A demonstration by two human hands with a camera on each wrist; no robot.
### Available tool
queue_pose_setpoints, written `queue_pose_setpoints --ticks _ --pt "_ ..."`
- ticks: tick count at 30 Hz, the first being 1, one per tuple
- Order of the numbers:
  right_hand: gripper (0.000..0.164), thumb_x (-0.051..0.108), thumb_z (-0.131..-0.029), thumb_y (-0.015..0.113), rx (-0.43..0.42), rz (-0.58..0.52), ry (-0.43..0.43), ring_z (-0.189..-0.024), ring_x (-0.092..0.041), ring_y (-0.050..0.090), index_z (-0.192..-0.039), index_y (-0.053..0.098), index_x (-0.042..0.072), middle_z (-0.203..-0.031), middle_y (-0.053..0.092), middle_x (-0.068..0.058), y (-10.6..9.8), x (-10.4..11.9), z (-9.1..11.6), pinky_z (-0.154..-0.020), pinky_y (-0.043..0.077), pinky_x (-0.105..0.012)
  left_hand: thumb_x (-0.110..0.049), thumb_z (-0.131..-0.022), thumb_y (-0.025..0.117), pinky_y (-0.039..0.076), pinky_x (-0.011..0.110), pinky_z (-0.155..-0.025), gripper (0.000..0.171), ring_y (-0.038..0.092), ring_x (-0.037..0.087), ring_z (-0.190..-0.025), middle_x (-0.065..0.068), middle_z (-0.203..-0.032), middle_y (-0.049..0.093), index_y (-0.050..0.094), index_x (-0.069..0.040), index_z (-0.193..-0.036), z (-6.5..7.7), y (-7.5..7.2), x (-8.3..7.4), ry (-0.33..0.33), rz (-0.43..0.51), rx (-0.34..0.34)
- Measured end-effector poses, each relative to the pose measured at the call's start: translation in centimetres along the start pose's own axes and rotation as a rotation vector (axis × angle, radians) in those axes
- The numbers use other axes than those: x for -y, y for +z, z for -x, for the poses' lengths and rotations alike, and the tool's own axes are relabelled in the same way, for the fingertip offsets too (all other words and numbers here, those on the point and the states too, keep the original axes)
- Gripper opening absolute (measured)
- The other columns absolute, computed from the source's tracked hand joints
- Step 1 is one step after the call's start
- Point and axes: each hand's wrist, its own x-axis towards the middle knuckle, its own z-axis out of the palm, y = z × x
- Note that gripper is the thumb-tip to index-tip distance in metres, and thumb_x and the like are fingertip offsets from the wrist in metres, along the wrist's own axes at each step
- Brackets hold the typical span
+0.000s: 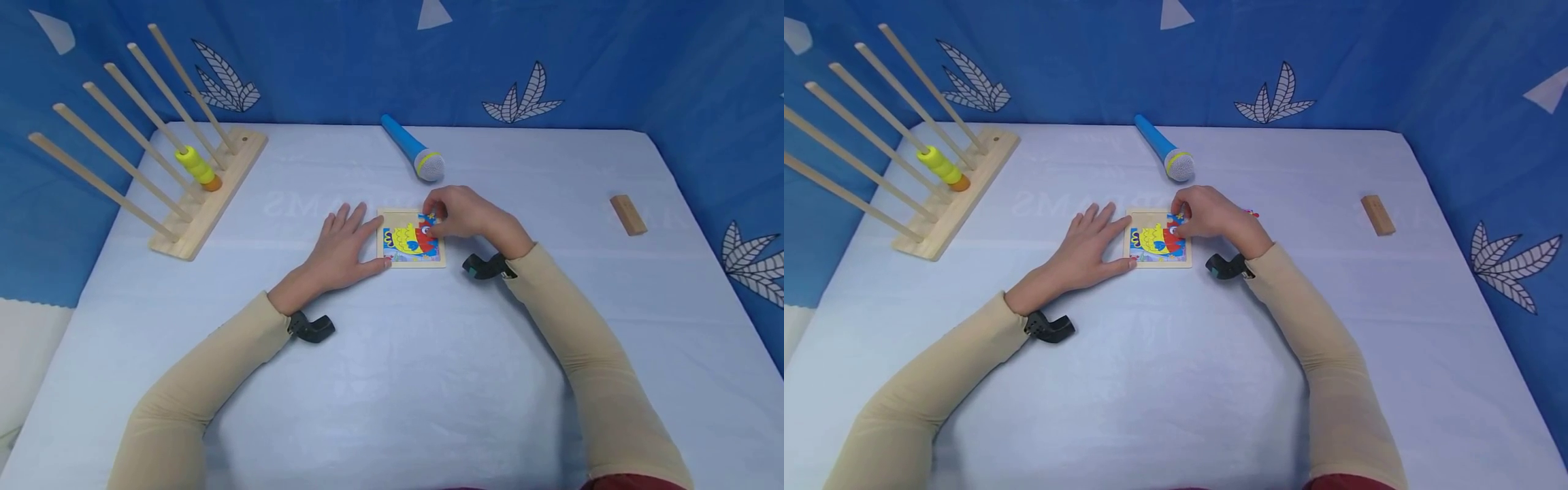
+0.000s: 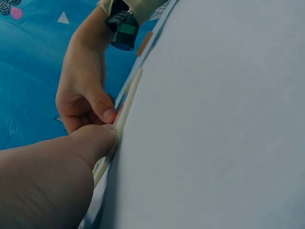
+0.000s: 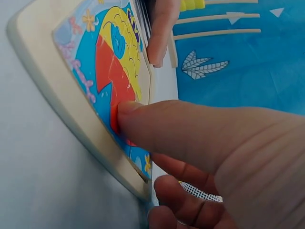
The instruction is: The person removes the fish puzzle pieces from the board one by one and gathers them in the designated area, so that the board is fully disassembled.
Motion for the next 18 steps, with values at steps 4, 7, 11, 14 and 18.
queue_pose_setpoints --ticks 4,7,11,14,18 --pt "0.044 0.019 -0.085 0.082 -0.025 0.037 -0.026 -0.107 -0.027 0.05 -0.122 0.064 0.004 -0.114 0.058 -0.013 0.12 0.14 0.0 -0.09 0.049 -0.038 -0.053 -0.091 0.065 0.007 0.065 -0.125 0.084 0.005 0.046 -0.158 0.02 -0.171 0.017 0.035 -0.014 -0.159 0.02 -0.03 0.04 0.0 0.006 0.001" --pt "0.045 0.02 -0.084 0.082 -0.036 0.055 -0.021 -0.109 -0.026 0.05 -0.123 0.064 0.005 -0.118 0.059 -0.012 0.15 0.31 0.06 -0.093 0.05 -0.039 -0.053 -0.091 0.066 0.007 0.065 -0.125 0.084 0.005 0.046 -0.158 0.02 -0.171 0.016 0.035 -0.013 -0.159 0.04 -0.08 0.07 0.0 0.006 0.001" --pt "0.046 0.02 -0.084 0.083 -0.051 0.07 -0.025 -0.107 -0.027 0.053 -0.123 0.065 0.005 -0.117 0.063 -0.012 0.15 0.5 0.2 -0.096 0.051 -0.04 -0.053 -0.092 0.065 0.007 0.065 -0.125 0.084 0.005 0.045 -0.158 0.02 -0.171 0.016 0.035 -0.014 -0.159 -0.01 -0.04 0.14 -0.001 0.006 0.0" --pt "0.048 0.018 -0.083 0.084 -0.059 0.055 -0.046 -0.106 -0.027 0.053 -0.124 0.064 0.005 -0.117 0.063 -0.012 0.15 0.42 0.33 -0.096 0.051 -0.04 -0.053 -0.092 0.065 0.007 0.065 -0.125 0.083 0.005 0.045 -0.159 0.02 -0.171 0.016 0.036 -0.014 -0.159 -0.07 0.01 0.15 -0.001 0.005 0.0" --pt "0.051 0.015 -0.084 0.082 -0.068 0.023 -0.087 -0.102 -0.026 0.054 -0.131 0.063 0.006 -0.115 0.063 -0.013 0.07 -0.01 0.54 -0.09 0.052 -0.038 -0.054 -0.092 0.065 0.007 0.065 -0.125 0.084 0.004 0.045 -0.159 0.019 -0.171 0.016 0.035 -0.014 -0.16 -0.04 0.09 0.07 -0.005 0.002 0.004"
